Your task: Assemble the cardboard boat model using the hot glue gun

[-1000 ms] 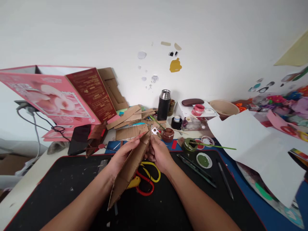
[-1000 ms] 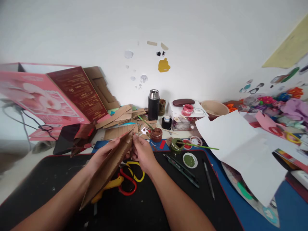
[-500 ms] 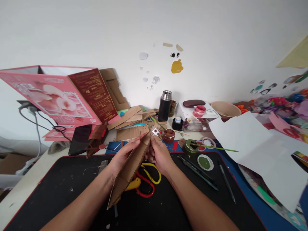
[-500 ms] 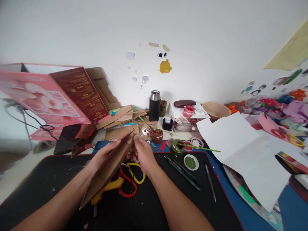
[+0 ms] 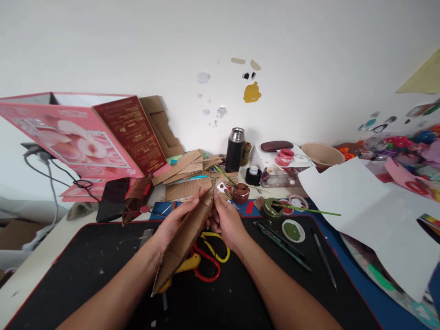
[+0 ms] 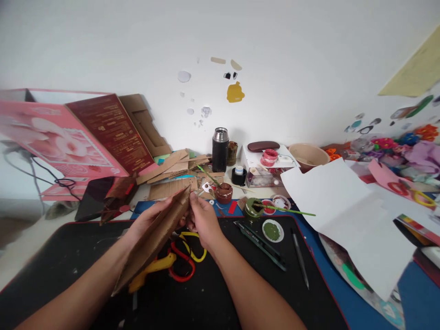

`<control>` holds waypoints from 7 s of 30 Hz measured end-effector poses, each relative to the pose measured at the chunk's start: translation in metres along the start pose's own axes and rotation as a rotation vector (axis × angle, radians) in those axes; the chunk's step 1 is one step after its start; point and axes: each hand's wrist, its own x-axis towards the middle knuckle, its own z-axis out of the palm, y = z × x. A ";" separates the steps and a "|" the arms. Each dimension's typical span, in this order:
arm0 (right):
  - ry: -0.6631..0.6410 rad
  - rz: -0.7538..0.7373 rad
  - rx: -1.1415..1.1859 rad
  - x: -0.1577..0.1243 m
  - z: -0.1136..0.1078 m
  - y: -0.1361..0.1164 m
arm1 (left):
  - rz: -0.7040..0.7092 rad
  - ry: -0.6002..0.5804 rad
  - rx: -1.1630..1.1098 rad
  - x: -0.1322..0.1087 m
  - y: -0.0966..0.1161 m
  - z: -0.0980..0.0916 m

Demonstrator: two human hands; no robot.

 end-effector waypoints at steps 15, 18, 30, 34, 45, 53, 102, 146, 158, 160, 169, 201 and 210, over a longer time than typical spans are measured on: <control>0.013 0.009 -0.009 0.000 0.000 0.001 | -0.012 0.069 -0.029 -0.002 0.001 0.007; 0.013 -0.004 -0.012 0.000 0.000 0.001 | 0.042 0.071 -0.008 -0.001 0.000 0.009; 0.046 -0.111 0.088 0.000 -0.007 -0.020 | 0.319 0.170 0.382 -0.005 0.011 0.007; 0.019 -0.130 0.100 0.000 -0.008 -0.022 | 0.313 0.152 0.517 -0.007 0.009 0.009; -0.003 -0.077 0.105 -0.001 -0.008 -0.020 | 0.299 0.085 0.632 -0.006 0.002 0.009; 0.028 -0.083 0.111 0.000 -0.008 -0.017 | 0.263 0.067 0.633 -0.003 -0.004 0.004; -0.099 -0.047 0.045 -0.009 0.004 -0.005 | 0.235 0.183 0.082 -0.001 0.014 -0.003; -0.017 -0.081 0.028 -0.006 0.000 -0.011 | 0.188 0.218 0.195 -0.004 0.006 0.009; -0.027 -0.078 -0.004 -0.007 0.003 -0.005 | 0.411 0.217 0.507 -0.003 0.009 -0.002; -0.015 -0.074 -0.025 -0.007 0.004 -0.005 | 0.387 0.215 0.462 -0.004 0.009 0.001; 0.017 -0.026 -0.045 -0.008 0.004 -0.007 | 0.265 0.178 0.319 -0.007 0.013 0.008; -0.014 -0.115 -0.155 -0.007 0.000 -0.004 | 0.210 0.142 0.188 -0.008 0.026 0.000; -0.464 -0.357 -0.839 -0.039 0.012 -0.004 | 0.354 0.289 0.170 -0.026 0.074 -0.022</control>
